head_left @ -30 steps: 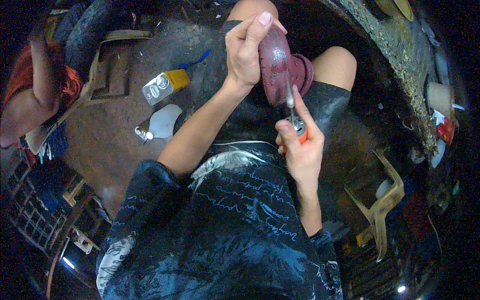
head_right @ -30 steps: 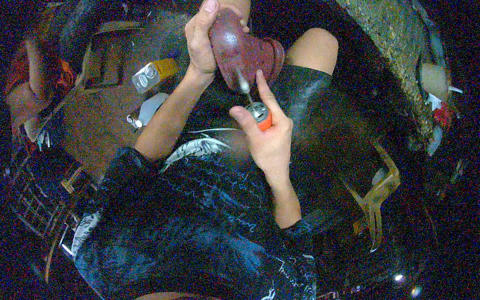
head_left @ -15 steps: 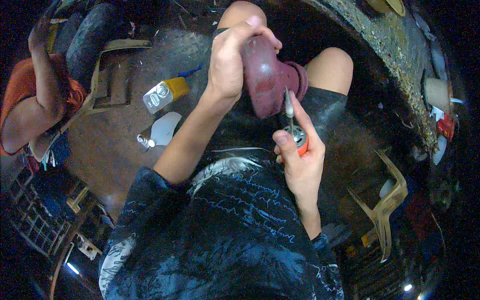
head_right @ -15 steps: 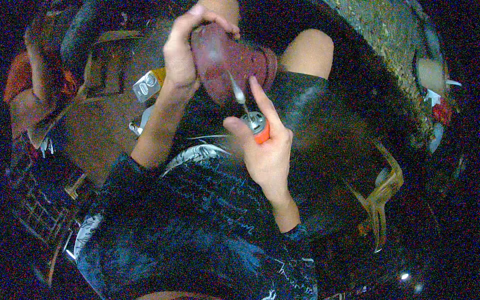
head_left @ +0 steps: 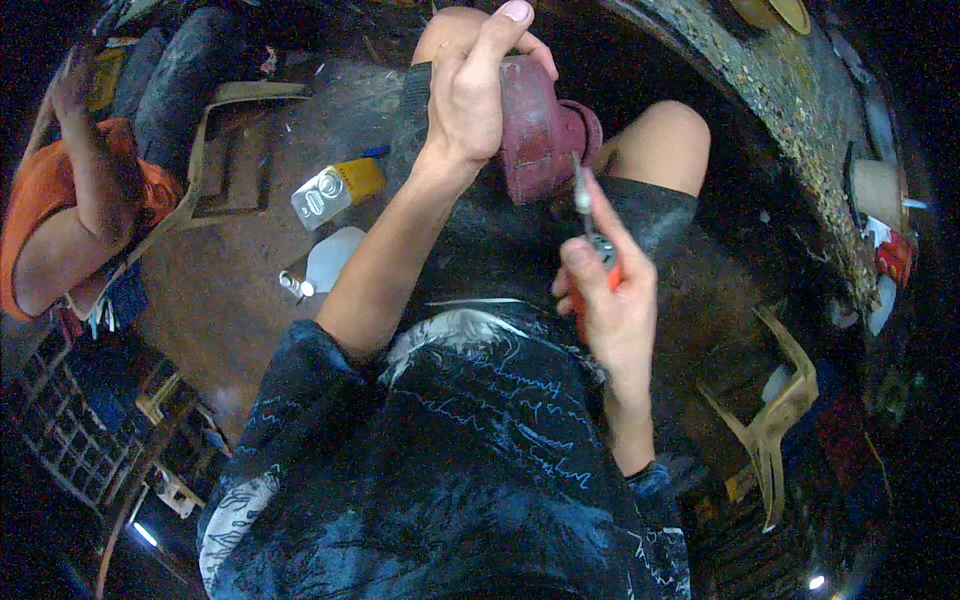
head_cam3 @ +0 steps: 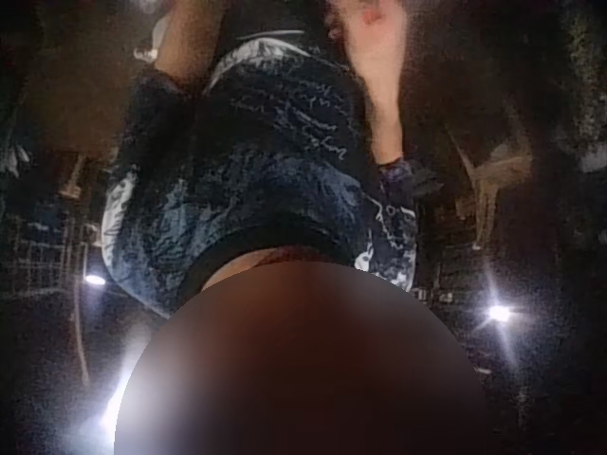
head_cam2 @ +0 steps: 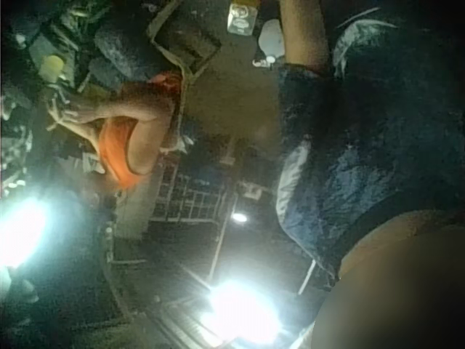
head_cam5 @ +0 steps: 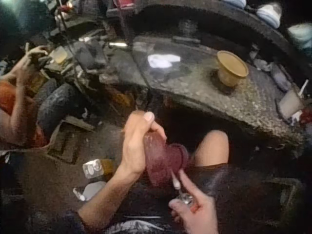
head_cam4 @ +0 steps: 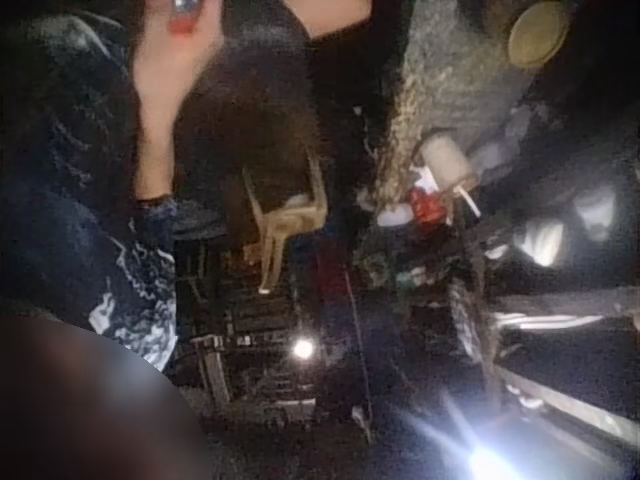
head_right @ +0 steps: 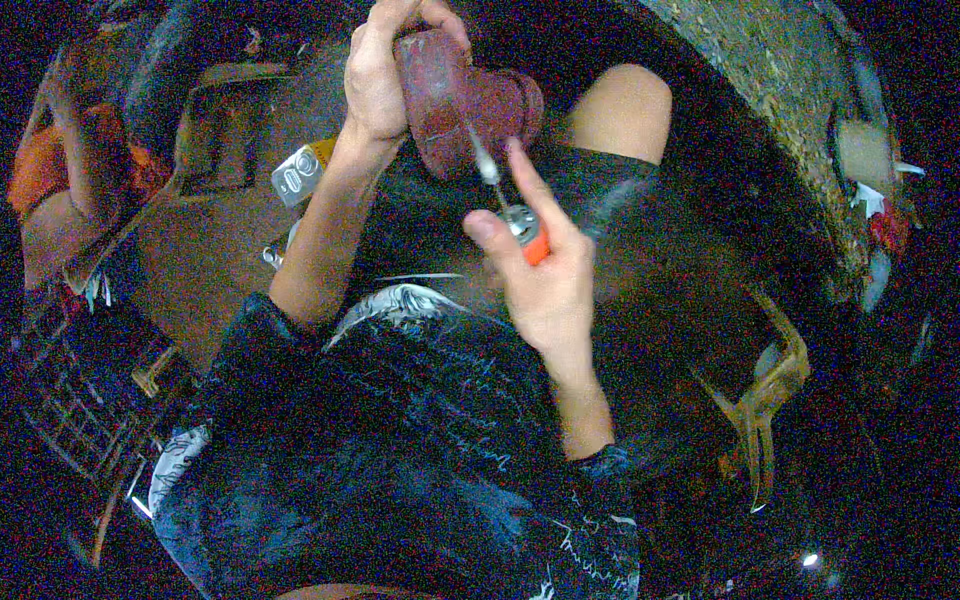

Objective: The person uses a handheld rotary tool to grind and smooth the surface of a maroon slip-on shoe, then switches to a black and white athletic shoe and continues grinding the sole. The person holds each shoe with one hand while operating the tool with the other.

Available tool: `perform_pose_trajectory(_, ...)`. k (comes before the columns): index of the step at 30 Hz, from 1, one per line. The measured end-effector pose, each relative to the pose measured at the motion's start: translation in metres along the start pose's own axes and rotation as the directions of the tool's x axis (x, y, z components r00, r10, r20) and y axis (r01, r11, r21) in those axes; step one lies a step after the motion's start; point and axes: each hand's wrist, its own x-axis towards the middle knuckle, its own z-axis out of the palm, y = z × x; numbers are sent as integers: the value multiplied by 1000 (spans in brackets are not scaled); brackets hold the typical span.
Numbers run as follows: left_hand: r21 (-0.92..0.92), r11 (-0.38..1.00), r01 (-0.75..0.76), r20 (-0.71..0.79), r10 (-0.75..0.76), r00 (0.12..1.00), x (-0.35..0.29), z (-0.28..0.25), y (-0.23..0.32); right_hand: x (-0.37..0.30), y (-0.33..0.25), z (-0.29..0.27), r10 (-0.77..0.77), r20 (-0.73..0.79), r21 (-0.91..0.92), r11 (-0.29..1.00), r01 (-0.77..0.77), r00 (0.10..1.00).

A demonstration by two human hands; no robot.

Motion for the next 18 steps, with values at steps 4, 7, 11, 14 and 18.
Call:
perform_pose_trajectory(4,-228,962,149,27,-146,989,-1,7,-9,0,19,16,7,17,113,994,-9,1000)
perform_pose_trajectory(7,-246,952,181,102,-160,982,1,9,-14,0,25,14,3,0,164,986,-3,1000)
perform_pose_trajectory(11,-158,967,200,123,-182,976,3,9,-15,2,26,12,9,-32,73,997,-6,999)
perform_pose_trajectory(14,-135,972,192,113,-177,978,3,10,-11,3,27,14,-28,-36,3,1000,28,999)
perform_pose_trajectory(18,-159,965,206,89,-194,977,1,14,-9,1,27,15,-13,-46,-1,1000,13,999)
